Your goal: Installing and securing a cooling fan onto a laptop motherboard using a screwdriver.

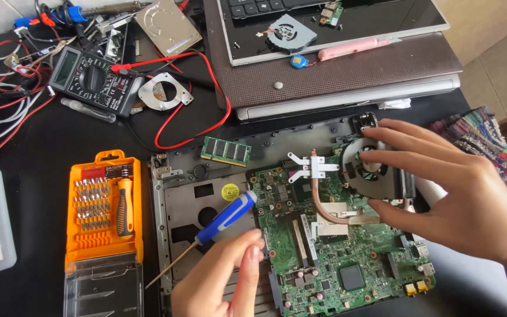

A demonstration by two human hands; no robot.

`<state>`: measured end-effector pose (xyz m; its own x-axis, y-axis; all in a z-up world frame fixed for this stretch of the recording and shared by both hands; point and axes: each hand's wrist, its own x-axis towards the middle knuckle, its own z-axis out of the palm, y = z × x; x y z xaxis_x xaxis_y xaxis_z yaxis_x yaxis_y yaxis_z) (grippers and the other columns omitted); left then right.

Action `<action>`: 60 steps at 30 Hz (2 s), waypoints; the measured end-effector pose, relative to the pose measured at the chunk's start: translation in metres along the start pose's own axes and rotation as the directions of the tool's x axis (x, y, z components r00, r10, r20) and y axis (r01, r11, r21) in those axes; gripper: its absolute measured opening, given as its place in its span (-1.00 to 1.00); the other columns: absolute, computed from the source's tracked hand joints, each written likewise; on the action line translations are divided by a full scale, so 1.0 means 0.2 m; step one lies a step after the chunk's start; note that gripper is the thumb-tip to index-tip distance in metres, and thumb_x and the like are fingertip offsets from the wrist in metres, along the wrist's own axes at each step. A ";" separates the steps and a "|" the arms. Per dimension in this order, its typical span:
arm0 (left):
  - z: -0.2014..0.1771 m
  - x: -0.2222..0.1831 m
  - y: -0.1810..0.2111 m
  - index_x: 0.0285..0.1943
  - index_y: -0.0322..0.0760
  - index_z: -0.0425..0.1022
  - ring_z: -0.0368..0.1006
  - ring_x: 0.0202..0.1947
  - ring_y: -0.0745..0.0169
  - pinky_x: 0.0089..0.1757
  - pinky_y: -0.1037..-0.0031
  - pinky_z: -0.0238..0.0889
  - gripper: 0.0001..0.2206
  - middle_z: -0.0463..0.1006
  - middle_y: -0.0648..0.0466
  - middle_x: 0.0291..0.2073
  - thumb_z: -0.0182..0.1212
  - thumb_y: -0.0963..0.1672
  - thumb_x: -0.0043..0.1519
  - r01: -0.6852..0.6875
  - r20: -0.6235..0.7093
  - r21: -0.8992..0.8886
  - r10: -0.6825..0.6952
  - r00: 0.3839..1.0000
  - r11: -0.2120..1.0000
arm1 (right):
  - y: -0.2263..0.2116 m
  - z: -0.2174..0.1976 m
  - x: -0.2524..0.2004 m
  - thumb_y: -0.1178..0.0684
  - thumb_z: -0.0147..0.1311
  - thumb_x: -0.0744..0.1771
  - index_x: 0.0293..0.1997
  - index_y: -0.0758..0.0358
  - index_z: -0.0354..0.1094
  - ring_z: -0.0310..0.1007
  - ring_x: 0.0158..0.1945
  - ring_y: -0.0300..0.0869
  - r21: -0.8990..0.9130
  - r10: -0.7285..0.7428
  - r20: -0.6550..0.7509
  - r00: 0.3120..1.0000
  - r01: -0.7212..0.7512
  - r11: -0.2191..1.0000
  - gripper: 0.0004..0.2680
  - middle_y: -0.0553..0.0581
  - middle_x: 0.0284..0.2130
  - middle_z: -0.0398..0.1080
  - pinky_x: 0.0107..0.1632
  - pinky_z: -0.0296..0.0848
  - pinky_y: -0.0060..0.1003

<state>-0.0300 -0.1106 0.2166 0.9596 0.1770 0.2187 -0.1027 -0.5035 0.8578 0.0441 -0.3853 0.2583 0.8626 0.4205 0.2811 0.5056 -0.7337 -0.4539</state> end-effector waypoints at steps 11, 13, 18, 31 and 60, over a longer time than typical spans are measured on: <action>0.01 0.00 -0.12 -0.12 -0.27 0.62 0.59 -0.36 0.34 -0.26 0.53 0.46 -0.85 0.68 0.16 -0.30 0.13 -0.16 0.31 -0.210 0.192 -0.041 0.214 0.958 0.977 | 0.04 0.09 0.11 0.11 0.35 0.15 0.15 0.16 0.46 0.23 0.46 0.02 0.060 -0.042 0.155 0.987 0.033 0.998 -0.57 0.16 0.29 0.37 0.48 0.20 -0.02; 0.01 0.00 -0.12 -0.11 -0.26 0.62 0.57 -0.38 0.34 -0.27 0.54 0.44 -0.85 0.66 0.16 -0.31 0.12 -0.15 0.32 -0.193 0.194 -0.056 0.201 0.960 0.980 | 0.05 0.09 0.12 0.11 0.35 0.15 0.15 0.15 0.46 0.24 0.46 0.01 0.055 -0.044 0.162 0.986 0.036 0.998 -0.57 0.16 0.28 0.38 0.48 0.20 -0.04; 0.01 0.00 -0.12 -0.09 -0.27 0.62 0.58 -0.35 0.32 -0.26 0.52 0.45 -0.85 0.66 0.14 -0.28 0.13 -0.16 0.32 -0.165 0.225 -0.081 0.179 0.958 0.983 | 0.07 0.10 0.14 0.10 0.35 0.16 0.19 0.15 0.44 0.13 0.51 0.06 0.074 -0.038 0.214 0.976 0.023 0.997 -0.54 0.18 0.33 0.32 0.50 0.11 0.04; 0.01 0.00 -0.13 -0.09 -0.28 0.62 0.57 -0.35 0.34 -0.25 0.54 0.45 -0.84 0.66 0.14 -0.29 0.13 -0.15 0.31 -0.163 0.223 -0.097 0.181 0.958 0.982 | 0.12 0.06 0.10 0.12 0.33 0.15 0.19 0.06 0.45 0.09 0.54 0.03 0.060 0.027 0.269 0.963 -0.045 0.997 -0.54 0.12 0.36 0.31 0.45 0.13 0.00; 0.02 0.01 -0.13 -0.11 -0.27 0.63 0.59 -0.36 0.38 -0.23 0.61 0.45 -0.85 0.68 0.16 -0.30 0.15 -0.16 0.29 -0.168 0.206 -0.096 0.185 0.961 0.981 | 0.15 0.04 0.07 0.11 0.36 0.13 0.16 0.08 0.46 0.15 0.52 0.00 0.044 -0.022 0.272 0.962 0.011 0.999 -0.54 0.03 0.29 0.40 0.39 0.27 -0.04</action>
<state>-0.0254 -0.1005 0.1932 0.9571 -0.0971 0.2731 -0.2873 -0.4427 0.8494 0.0716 -0.3972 0.2422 0.8228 0.5660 0.0504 0.5149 -0.7051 -0.4875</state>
